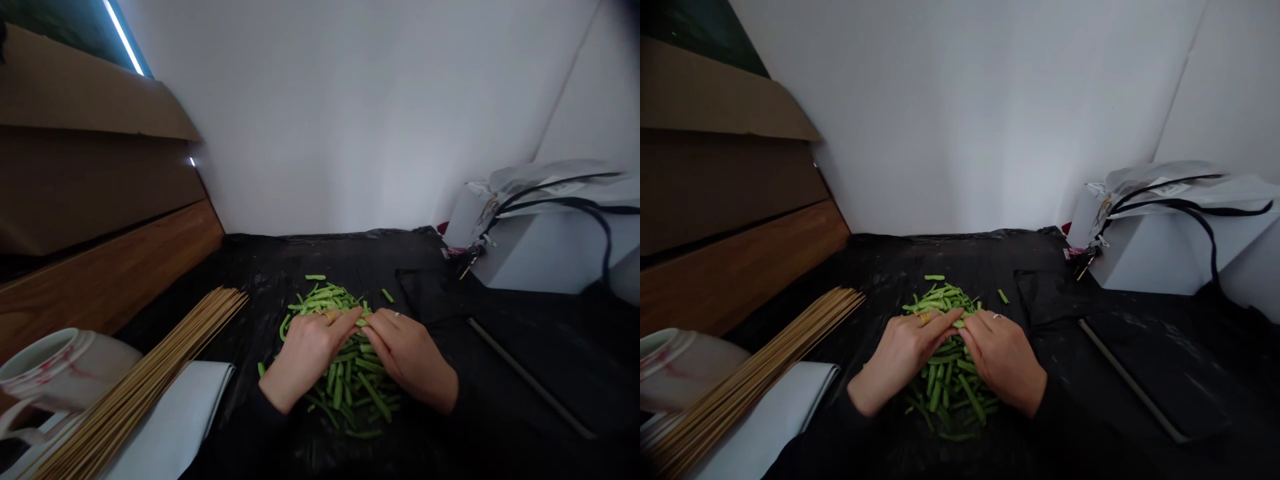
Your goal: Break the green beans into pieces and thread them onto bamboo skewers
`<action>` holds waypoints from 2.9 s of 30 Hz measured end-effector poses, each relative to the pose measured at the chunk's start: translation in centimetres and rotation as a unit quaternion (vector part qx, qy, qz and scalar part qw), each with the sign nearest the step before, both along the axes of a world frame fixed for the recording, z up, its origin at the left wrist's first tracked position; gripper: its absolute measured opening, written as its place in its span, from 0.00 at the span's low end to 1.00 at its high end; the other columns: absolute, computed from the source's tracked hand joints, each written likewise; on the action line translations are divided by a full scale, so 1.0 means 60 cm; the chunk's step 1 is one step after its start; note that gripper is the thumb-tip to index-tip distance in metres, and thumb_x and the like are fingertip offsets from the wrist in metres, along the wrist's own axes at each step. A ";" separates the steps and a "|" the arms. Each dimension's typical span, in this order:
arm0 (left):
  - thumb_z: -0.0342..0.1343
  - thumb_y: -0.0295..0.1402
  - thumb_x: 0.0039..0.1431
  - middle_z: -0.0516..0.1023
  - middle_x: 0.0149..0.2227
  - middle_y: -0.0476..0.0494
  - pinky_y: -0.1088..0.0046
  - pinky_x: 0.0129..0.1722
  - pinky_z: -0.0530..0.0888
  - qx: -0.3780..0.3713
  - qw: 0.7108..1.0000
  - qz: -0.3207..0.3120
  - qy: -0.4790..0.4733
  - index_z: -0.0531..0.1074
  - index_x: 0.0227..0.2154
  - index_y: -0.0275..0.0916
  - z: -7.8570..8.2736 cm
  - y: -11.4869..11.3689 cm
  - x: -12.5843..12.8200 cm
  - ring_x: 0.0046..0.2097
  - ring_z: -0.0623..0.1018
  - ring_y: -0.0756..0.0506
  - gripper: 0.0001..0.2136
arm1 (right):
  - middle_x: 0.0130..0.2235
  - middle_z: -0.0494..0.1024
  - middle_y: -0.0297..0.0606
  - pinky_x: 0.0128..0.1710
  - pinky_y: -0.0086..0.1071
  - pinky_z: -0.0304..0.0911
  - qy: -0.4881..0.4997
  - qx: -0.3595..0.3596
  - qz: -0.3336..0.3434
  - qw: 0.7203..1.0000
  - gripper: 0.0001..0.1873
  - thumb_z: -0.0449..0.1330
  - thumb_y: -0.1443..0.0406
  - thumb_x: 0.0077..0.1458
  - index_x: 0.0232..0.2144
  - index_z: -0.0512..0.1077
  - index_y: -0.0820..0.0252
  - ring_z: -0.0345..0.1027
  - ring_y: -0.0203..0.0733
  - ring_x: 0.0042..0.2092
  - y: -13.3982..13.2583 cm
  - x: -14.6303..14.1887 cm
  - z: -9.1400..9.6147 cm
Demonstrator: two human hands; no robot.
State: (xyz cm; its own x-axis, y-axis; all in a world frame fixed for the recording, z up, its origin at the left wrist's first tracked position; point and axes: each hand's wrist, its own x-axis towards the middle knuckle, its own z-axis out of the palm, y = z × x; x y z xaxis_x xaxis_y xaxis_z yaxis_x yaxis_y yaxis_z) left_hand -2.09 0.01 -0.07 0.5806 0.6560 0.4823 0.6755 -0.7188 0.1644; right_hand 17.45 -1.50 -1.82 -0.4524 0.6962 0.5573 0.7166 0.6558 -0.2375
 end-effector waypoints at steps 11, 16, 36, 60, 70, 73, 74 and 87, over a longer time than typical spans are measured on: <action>0.45 0.39 0.68 0.77 0.27 0.45 0.72 0.27 0.61 -0.065 0.994 -0.016 0.088 0.73 0.33 0.39 0.027 -0.013 0.009 0.28 0.76 0.45 0.14 | 0.30 0.70 0.38 0.34 0.36 0.56 -0.084 -0.002 0.051 0.995 0.14 0.44 0.69 0.66 0.29 0.65 0.59 0.61 0.42 0.32 -0.001 0.002 0.001; 0.46 0.39 0.68 0.78 0.30 0.45 0.72 0.32 0.64 -0.144 0.987 -0.052 -0.045 0.73 0.37 0.41 0.026 -0.019 0.005 0.33 0.77 0.45 0.12 | 0.28 0.67 0.34 0.31 0.32 0.57 0.077 -0.095 0.084 0.989 0.15 0.42 0.65 0.67 0.28 0.61 0.56 0.62 0.38 0.30 -0.008 0.000 0.008; 0.58 0.35 0.58 0.77 0.30 0.46 0.73 0.37 0.68 -0.320 0.841 -0.014 -0.436 0.77 0.31 0.37 0.010 -0.002 0.034 0.34 0.74 0.47 0.07 | 0.32 0.75 0.33 0.34 0.32 0.61 0.260 -0.223 0.045 0.938 0.06 0.50 0.62 0.64 0.38 0.66 0.56 0.70 0.38 0.34 -0.012 -0.008 0.011; 0.58 0.36 0.58 0.74 0.26 0.49 0.74 0.32 0.66 -0.246 0.895 0.068 -0.366 0.77 0.49 0.40 -0.001 0.018 0.008 0.29 0.70 0.49 0.17 | 0.30 0.77 0.33 0.32 0.31 0.62 0.307 -0.201 -0.035 0.930 0.09 0.53 0.59 0.62 0.37 0.70 0.56 0.71 0.39 0.31 0.013 0.008 -0.005; 0.57 0.35 0.60 0.78 0.29 0.48 0.74 0.34 0.68 -0.192 0.930 0.021 -0.312 0.78 0.38 0.39 -0.005 0.006 0.018 0.31 0.74 0.48 0.08 | 0.40 0.78 0.39 0.41 0.36 0.65 0.175 -0.028 -0.004 0.984 0.09 0.51 0.65 0.65 0.45 0.69 0.57 0.72 0.43 0.40 0.007 0.000 -0.029; 0.55 0.33 0.62 0.78 0.30 0.47 0.74 0.34 0.67 -0.197 0.930 0.013 -0.310 0.76 0.33 0.37 -0.004 0.005 0.020 0.32 0.74 0.48 0.07 | 0.40 0.78 0.40 0.42 0.39 0.65 0.134 0.006 0.007 0.991 0.10 0.51 0.66 0.65 0.46 0.69 0.58 0.71 0.44 0.40 0.004 0.000 -0.026; 0.54 0.33 0.62 0.77 0.29 0.48 0.74 0.33 0.67 -0.200 0.931 0.013 -0.306 0.76 0.33 0.37 -0.004 0.005 0.020 0.31 0.73 0.48 0.07 | 0.40 0.78 0.40 0.42 0.39 0.65 0.126 0.016 0.008 0.992 0.11 0.51 0.66 0.65 0.46 0.69 0.58 0.71 0.44 0.40 0.004 0.000 -0.024; 0.50 0.38 0.63 0.58 0.24 0.54 0.76 0.28 0.59 -0.400 0.840 -0.059 -0.362 0.65 0.27 0.37 0.013 -0.008 0.025 0.26 0.58 0.52 0.12 | 0.41 0.77 0.39 0.43 0.32 0.68 0.216 0.025 0.098 0.971 0.13 0.52 0.72 0.62 0.46 0.69 0.56 0.72 0.40 0.43 -0.004 -0.009 -0.015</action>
State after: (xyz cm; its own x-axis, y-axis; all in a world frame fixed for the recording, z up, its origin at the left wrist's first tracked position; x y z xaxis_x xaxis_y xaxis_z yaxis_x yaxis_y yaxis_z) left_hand -0.59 -0.49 0.73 0.4092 0.8965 0.1700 0.1225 -0.2385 0.9634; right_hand 16.88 -1.75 -2.71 -0.2894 0.5870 0.7561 0.4175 0.7882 -0.4521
